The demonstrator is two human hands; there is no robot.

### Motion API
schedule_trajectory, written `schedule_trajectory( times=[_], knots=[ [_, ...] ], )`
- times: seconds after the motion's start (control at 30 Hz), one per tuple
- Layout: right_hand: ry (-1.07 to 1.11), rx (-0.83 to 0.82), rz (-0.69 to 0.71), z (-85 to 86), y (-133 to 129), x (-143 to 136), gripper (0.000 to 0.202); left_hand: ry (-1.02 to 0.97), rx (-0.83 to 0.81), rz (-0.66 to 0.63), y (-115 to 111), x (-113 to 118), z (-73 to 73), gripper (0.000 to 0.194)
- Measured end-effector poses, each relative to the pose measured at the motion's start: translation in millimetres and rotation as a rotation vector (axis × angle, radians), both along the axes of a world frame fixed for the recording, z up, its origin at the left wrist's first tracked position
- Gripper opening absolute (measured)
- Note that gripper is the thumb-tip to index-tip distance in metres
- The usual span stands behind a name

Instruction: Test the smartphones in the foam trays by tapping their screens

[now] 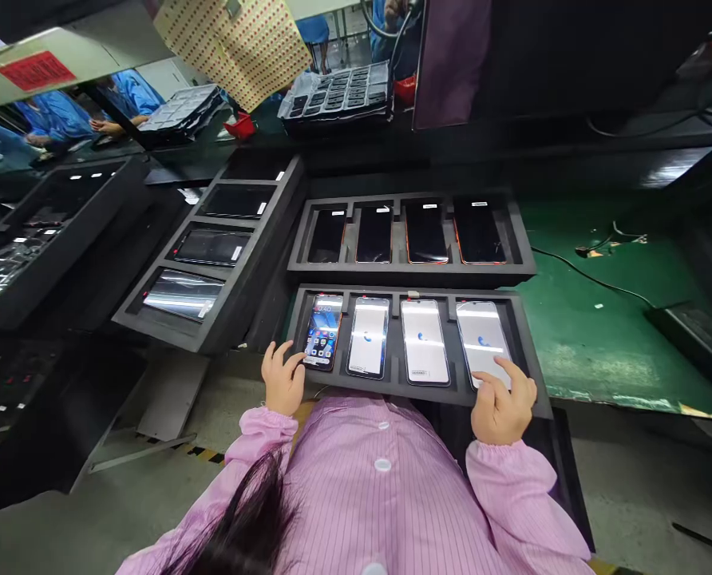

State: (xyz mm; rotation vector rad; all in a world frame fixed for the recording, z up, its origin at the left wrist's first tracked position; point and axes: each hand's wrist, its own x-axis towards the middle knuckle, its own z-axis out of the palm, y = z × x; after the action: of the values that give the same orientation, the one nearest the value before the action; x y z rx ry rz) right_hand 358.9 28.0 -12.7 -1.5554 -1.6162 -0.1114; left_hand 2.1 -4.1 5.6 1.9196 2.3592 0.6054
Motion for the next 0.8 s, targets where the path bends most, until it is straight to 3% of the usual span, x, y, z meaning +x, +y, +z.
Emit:
schedule_trajectory(
  times=[0.17, 0.27, 0.37, 0.43, 0.6, 0.7, 0.8],
  knots=[
    [0.001, 0.007, -0.025, -2.8, -4, 4, 0.034, -0.027, -0.037, 0.047, 3, 2, -0.8, 0.028],
    [0.022, 0.013, -0.064, -5.7, -4, 12, 0.033, -0.102, 0.033, 0.066, 4, -1, -5.0, 0.026],
    [0.035, -0.047, -0.198, -10.4, 2, 29, 0.032, -0.226, 0.086, 0.146, 9, -8, -11.0, 0.027],
    [0.060, -0.148, -0.326, -13.8, 8, 41, 0.034, -0.297, 0.038, 0.230, 15, -12, -14.4, 0.029],
    [0.323, -0.367, -0.574, -18.6, 15, 50, 0.043, -0.358, -0.047, 0.318, 25, -17, -19.2, 0.037],
    [0.380, -0.332, -0.554, -20.2, 13, 48, 0.042, -0.332, 0.009, 0.285, 25, -18, -21.3, 0.039],
    [0.363, -0.305, -0.410, -22.1, 8, 52, 0.042, -0.323, -0.003, 0.265, 24, -20, -21.7, 0.042]
  ],
)
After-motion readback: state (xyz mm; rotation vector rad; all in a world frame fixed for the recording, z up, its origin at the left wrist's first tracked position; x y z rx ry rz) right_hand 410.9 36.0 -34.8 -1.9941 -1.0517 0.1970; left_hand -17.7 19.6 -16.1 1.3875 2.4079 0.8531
